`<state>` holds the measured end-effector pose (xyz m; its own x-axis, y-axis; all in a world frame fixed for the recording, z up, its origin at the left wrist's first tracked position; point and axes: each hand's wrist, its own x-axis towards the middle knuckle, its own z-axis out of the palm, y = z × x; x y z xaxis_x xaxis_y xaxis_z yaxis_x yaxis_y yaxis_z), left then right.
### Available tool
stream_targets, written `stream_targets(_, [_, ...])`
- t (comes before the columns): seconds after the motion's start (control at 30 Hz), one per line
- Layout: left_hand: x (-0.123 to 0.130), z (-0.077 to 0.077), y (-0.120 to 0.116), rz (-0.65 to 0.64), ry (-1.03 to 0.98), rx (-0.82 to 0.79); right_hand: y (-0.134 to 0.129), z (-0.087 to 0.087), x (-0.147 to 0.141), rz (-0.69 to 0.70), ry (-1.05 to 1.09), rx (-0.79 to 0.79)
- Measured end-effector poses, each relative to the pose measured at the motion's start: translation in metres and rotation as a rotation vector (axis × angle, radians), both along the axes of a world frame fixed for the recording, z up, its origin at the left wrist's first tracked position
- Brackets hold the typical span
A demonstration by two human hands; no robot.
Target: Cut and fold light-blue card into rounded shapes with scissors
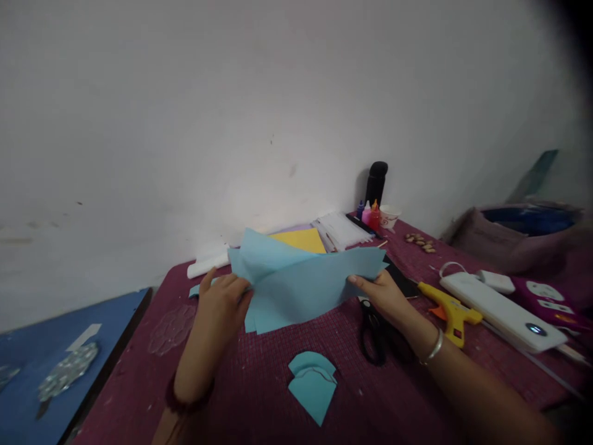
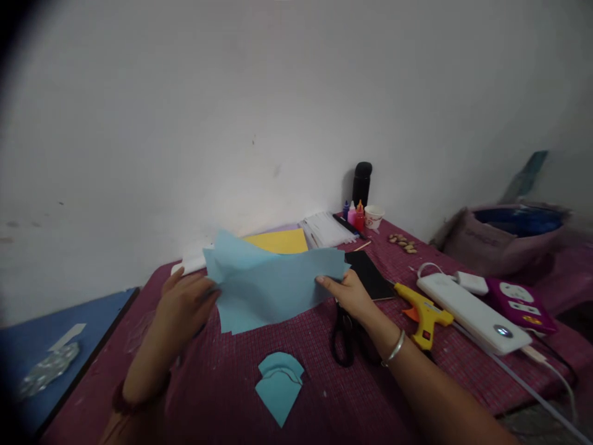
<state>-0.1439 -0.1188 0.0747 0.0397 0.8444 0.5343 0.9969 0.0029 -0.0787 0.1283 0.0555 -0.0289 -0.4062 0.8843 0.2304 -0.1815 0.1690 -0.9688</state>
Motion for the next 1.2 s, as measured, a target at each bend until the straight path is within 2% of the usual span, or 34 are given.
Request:
stream_targets(0.07, [0.004,0.009,-0.009,-0.027,0.038,0.046,-0.001,0.002,0.003,0.022,-0.004,-0.012])
stream_targets(0.17, [0.007,0.032,-0.009,-0.121,0.088,0.080,-0.001,0.005,0.007,0.046,-0.008,-0.026])
stream_targets(0.33, [0.002,0.071,0.017,-0.313,0.107,-0.140,-0.001,0.002,0.010,0.123,-0.028,-0.051])
stream_targets(0.4, [0.003,0.078,0.022,-0.310,0.148,-0.149,-0.001,0.001,0.009,0.134,-0.016,-0.069])
stream_targets(0.47, [0.007,0.077,0.022,-0.250,0.201,-0.084,-0.001,0.000,0.007,0.112,-0.011,-0.082])
stream_targets(0.6, [0.019,0.054,0.009,-0.168,0.228,0.000,-0.004,0.002,0.004,0.076,-0.015,-0.130])
stream_targets(0.73, [0.023,0.026,-0.009,-0.088,0.011,0.045,-0.005,0.002,0.003,0.068,0.001,-0.174])
stream_targets(0.83, [0.010,0.019,-0.018,-0.075,-0.175,-0.024,-0.004,0.001,0.004,0.072,0.000,-0.137])
stream_targets(0.9, [-0.005,0.018,-0.023,-0.111,-0.378,-0.014,-0.003,0.000,0.005,0.067,-0.001,-0.095])
stream_targets(1.0, [-0.029,0.009,-0.028,-0.106,-0.896,0.051,-0.003,0.000,0.007,0.091,-0.002,-0.060])
stream_targets(1.1, [-0.044,-0.016,-0.026,-0.024,-1.383,0.114,-0.003,-0.001,0.009,0.188,-0.030,-0.071])
stream_targets(1.2, [-0.051,-0.048,-0.014,0.050,-1.570,0.133,-0.003,-0.001,0.009,0.266,-0.069,-0.089])
